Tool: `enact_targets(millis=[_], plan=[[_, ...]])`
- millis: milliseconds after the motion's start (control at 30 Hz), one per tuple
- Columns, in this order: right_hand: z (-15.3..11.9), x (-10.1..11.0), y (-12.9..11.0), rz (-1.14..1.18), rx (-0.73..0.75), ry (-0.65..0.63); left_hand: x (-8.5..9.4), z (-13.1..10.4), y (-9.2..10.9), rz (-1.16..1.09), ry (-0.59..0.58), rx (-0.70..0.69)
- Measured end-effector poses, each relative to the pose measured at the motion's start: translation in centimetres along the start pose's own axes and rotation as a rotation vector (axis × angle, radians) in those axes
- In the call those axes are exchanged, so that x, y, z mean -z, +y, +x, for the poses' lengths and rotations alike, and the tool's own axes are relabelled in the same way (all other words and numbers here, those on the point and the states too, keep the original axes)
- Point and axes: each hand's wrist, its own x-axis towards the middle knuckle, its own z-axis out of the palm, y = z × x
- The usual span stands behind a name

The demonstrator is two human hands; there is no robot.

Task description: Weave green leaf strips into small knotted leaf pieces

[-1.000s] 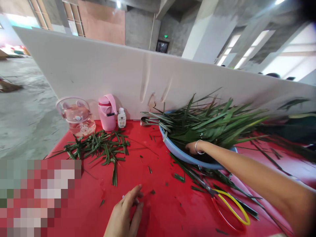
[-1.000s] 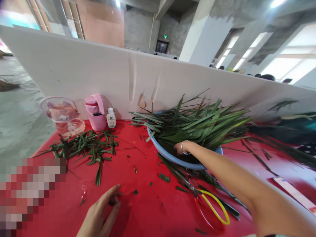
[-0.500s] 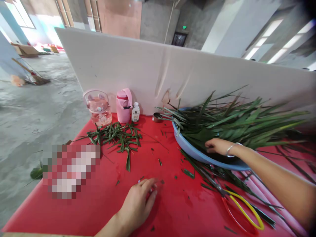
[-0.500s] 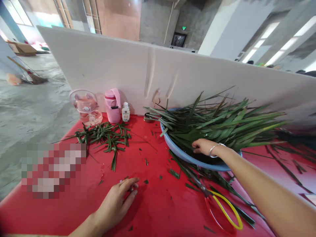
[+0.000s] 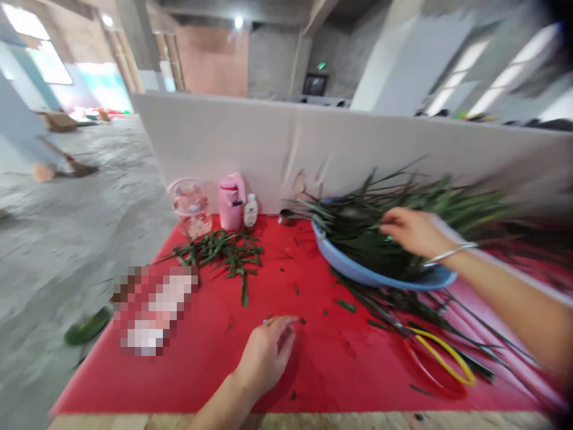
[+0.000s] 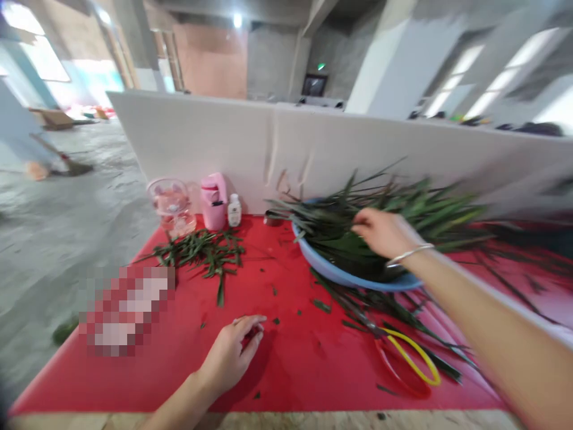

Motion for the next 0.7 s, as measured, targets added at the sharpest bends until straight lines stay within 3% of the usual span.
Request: enact_targets(millis=[67,133,267,467,567,700], plan=[[-2.3,-0.5,-2.1,0.047,0.044,-0.070,-0.4,-0.1,-0.6,0.001,0.044,-0.001],[-4.4,-1.9,-3.5,0.039,0.033,-0.048,-0.8,0.0,-1.5,-0.016,0.086,0.001],[-7.7,-4.5,-4.3,0.250,0.102,0.156,-1.4,0.5,-2.9,-0.070,0.152,0.058],[-9.9,-5.5,-6.6,0.395,0.256,0.224,-0.1,2.1,-1.1,-0.155,0.294,0.191],[-10.4,-5.8,-9.0,0.451,0.342,0.225,0.2,3.5,0.6,-0.264,0.220,0.206],[-11.1,-6.9,-12.5,0.528,0.465,0.163,-0.6,4.4,1.9,-0.549,0.000,0.255]])
